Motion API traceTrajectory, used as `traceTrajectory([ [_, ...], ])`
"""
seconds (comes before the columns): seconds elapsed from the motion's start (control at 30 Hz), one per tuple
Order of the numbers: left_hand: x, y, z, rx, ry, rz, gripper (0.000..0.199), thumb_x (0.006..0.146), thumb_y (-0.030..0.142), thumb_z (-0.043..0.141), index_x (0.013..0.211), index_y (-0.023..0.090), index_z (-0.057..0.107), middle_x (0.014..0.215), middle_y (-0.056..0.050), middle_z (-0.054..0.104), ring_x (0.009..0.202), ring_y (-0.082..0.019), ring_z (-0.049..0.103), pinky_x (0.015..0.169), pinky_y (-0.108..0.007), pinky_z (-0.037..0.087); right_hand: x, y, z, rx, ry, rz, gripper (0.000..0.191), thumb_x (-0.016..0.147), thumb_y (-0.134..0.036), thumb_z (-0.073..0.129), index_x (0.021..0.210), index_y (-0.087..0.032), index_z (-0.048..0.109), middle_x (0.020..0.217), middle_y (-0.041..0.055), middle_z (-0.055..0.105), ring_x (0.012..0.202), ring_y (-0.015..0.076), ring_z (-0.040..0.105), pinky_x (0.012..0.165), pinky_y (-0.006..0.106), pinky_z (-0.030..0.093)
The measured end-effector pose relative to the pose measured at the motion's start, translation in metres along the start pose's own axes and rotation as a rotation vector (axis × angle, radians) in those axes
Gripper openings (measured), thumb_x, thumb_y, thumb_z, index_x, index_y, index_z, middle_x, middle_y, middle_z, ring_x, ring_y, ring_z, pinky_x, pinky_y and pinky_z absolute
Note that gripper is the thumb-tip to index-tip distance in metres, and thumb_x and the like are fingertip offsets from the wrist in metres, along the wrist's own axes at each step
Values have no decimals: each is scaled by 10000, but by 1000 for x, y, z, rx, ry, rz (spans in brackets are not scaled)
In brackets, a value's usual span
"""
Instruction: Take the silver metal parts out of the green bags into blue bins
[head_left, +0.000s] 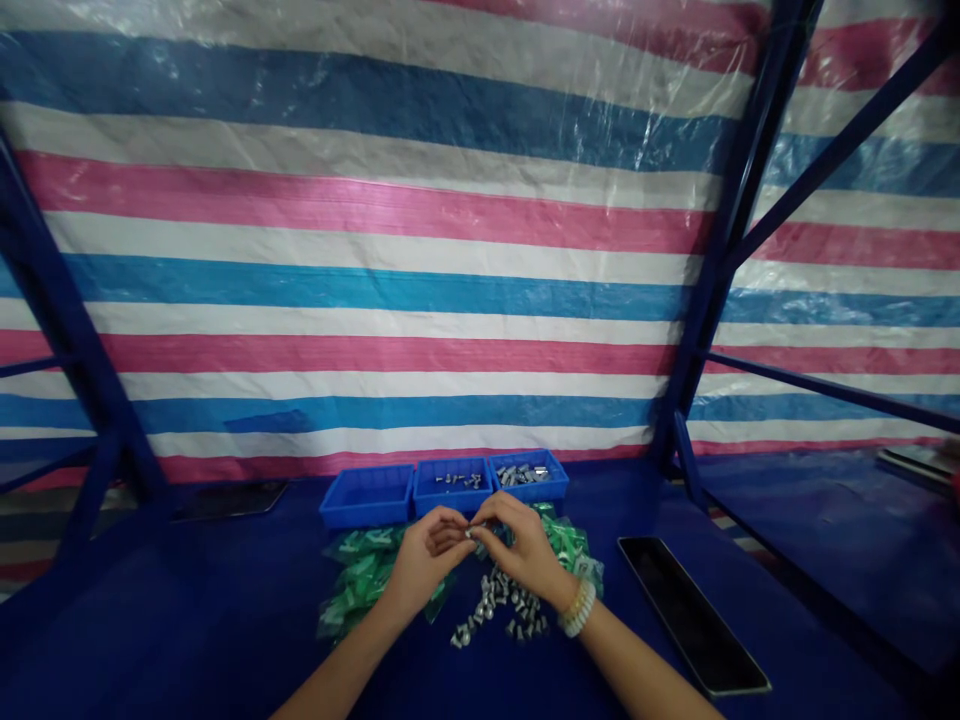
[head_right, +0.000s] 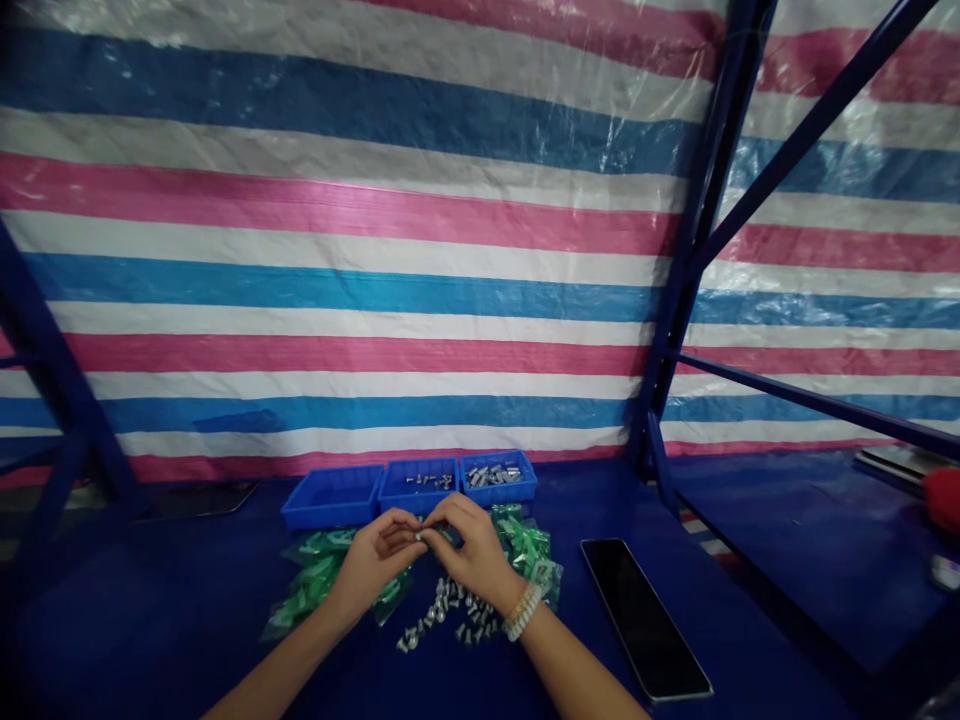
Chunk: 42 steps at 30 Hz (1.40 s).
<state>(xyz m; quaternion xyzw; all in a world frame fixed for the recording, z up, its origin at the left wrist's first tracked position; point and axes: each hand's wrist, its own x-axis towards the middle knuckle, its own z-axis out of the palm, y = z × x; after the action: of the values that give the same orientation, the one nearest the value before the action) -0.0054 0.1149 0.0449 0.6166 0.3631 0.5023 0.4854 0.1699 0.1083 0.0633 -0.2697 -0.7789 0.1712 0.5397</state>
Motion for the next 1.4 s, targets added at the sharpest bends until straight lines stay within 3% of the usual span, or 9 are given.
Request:
traceTrajectory([
  [0.17,-3,-5,6,72,75,71,232,715,323,743,842,168,625,778,-16,663,736,-169,644,724,-292,525,-1,4,3,-21,10,81,94,891,-210,569,818,-191,626,768,21,595,728,163,566,673,275,440],
  [0.4,0,2,1,425,168,416,112,814,271,654,877,191,703,818,-31,624,737,-169,607,687,-287,515,-7,13,11,65,-149,114,165,877,-127,488,801,-185,623,747,7,592,685,147,544,651,248,435],
  [0.53,32,13,-9,612,163,515,133,841,230,604,923,207,707,857,-38,635,771,-176,618,724,-301,507,-6,20,9,121,-63,144,271,834,-84,487,1017,-204,648,876,34,658,768,168,596,729,286,475],
  [0.67,70,16,-19,784,129,453,253,763,163,632,1009,199,683,897,-54,656,827,-216,628,764,-352,497,-3,24,3,117,45,196,264,867,-135,486,1066,-206,643,861,35,674,757,168,617,713,290,493],
  [0.77,66,19,-21,867,-22,376,370,728,133,643,1094,189,644,898,-55,662,800,-212,619,734,-332,473,-1,26,0,104,106,213,225,883,-174,495,1055,-197,639,838,29,673,759,168,628,721,290,500],
  [0.87,34,28,-21,911,-406,338,136,745,236,697,876,204,676,763,-4,655,704,-176,604,702,-291,426,-1,27,-2,93,150,219,207,893,-191,495,1039,-187,642,817,26,671,756,168,634,724,285,498],
  [1.0,-5,37,-17,936,-728,271,277,640,397,804,741,200,637,663,38,632,635,-154,592,713,-286,383,-2,26,-2,81,178,244,191,898,-205,500,1002,-186,658,791,24,669,735,167,632,707,277,493],
  [1.2,-11,25,-10,956,-791,224,236,674,352,799,768,205,639,704,32,637,652,-151,591,660,-250,370,-2,20,-2,64,161,251,182,898,-207,501,970,-189,668,771,19,668,716,165,628,680,267,483],
  [1.4,-6,10,-5,954,-642,225,93,747,228,750,781,191,672,775,2,626,694,-150,586,631,-224,398,-2,20,-3,54,162,263,175,894,-227,507,936,-186,673,757,23,677,695,169,628,674,272,483],
])
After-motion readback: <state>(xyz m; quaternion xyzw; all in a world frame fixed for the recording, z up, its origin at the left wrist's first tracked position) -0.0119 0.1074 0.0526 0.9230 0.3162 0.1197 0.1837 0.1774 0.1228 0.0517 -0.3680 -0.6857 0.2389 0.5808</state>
